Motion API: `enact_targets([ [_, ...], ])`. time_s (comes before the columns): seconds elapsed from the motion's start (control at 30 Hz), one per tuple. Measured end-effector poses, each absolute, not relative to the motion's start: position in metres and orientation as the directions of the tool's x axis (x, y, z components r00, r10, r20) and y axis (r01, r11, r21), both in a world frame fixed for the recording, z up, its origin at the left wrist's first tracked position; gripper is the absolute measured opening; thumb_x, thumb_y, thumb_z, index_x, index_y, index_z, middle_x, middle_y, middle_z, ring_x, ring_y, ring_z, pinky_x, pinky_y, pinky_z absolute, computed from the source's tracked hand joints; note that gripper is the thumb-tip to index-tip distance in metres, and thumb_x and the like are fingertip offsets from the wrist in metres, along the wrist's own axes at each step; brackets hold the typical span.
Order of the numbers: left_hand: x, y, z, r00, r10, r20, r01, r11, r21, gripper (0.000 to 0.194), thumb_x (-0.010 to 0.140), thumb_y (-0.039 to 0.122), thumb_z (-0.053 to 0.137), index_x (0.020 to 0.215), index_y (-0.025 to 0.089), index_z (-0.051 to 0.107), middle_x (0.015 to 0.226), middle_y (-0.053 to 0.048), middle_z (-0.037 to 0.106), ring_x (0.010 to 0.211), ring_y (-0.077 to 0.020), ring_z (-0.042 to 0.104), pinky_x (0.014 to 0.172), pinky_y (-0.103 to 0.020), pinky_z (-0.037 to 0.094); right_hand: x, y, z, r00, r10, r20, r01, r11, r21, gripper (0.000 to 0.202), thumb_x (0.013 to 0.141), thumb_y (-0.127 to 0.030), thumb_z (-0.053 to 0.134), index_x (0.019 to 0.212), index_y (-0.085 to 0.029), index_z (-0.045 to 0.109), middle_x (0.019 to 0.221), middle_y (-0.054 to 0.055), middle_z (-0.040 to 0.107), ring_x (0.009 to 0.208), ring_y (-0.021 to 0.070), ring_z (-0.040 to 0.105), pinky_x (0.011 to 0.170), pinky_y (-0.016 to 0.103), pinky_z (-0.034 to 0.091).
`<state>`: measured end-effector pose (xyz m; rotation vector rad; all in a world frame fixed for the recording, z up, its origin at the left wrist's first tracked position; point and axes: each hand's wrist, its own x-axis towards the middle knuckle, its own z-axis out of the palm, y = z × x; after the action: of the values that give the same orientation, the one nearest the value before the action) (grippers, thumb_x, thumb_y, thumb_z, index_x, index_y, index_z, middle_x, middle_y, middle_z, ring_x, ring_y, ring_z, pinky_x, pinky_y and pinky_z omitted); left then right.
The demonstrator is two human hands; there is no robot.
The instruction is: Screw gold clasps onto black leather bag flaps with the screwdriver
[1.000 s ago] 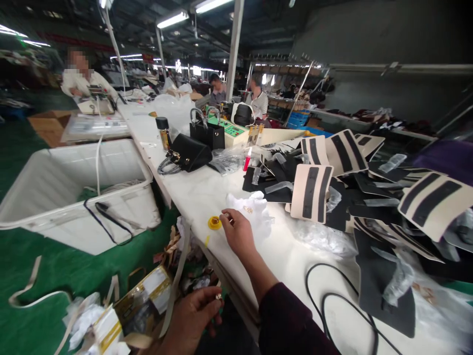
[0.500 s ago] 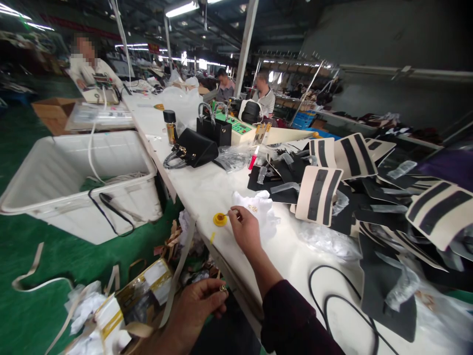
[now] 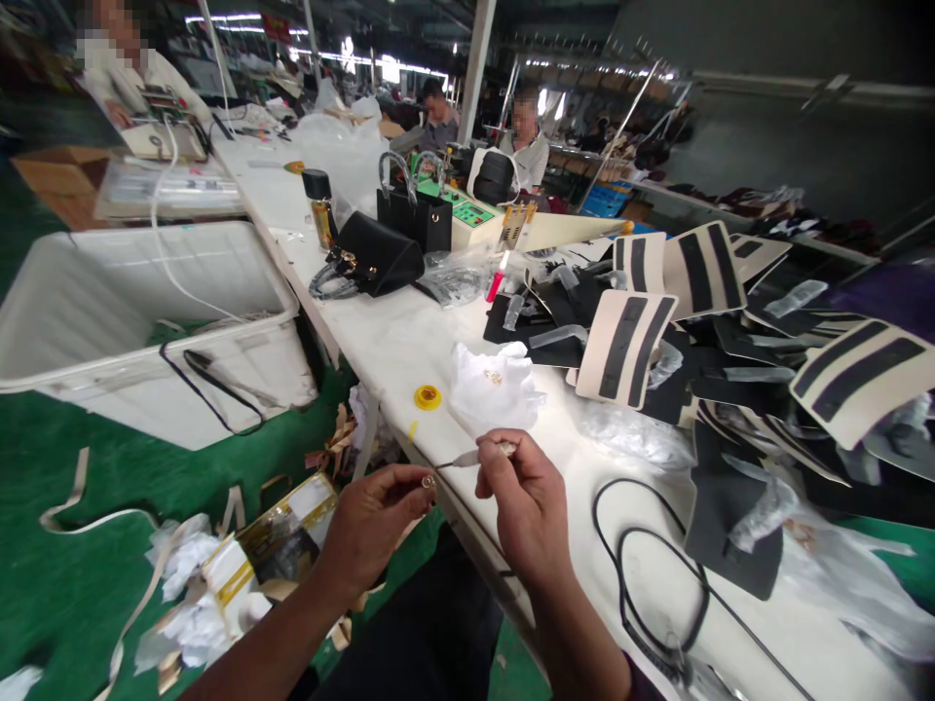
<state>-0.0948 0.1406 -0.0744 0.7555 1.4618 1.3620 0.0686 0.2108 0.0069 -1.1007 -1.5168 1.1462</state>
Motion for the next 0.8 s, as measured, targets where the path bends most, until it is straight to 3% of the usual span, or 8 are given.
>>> enact_targets([
  [0.27,-0.083,0.138,-0.059,-0.388,0.919,-0.072,0.107,0.122,0.987,0.027,0.081,0.042,0.082,0.099,0.022,0.083,0.09,-0.004,0.081,0.076,-0.0218,0.075,0.071,-0.029,0.06,0.081,0.194,0.009,-0.202,0.944,0.26,0.261,0.308,-0.915,0.02,0.097,-0.036,0.061,0.084,-0.023,0.069,0.065,-0.001,0.064,0.061,0.016,0.058,0.061,0.029,0.046],
  [0.8,-0.075,0.134,-0.054,-0.372,0.926,-0.064,0.134,0.122,0.983,0.027,0.081,0.043,0.08,0.099,0.023,0.083,0.093,-0.005,0.082,0.077,-0.0227,0.075,0.07,-0.03,0.061,0.086,0.19,0.011,-0.197,0.935,0.296,0.253,0.34,-0.906,0.017,0.095,-0.032,0.062,0.083,-0.023,0.069,0.066,-0.002,0.065,0.058,0.0145,0.057,0.059,0.027,0.047],
])
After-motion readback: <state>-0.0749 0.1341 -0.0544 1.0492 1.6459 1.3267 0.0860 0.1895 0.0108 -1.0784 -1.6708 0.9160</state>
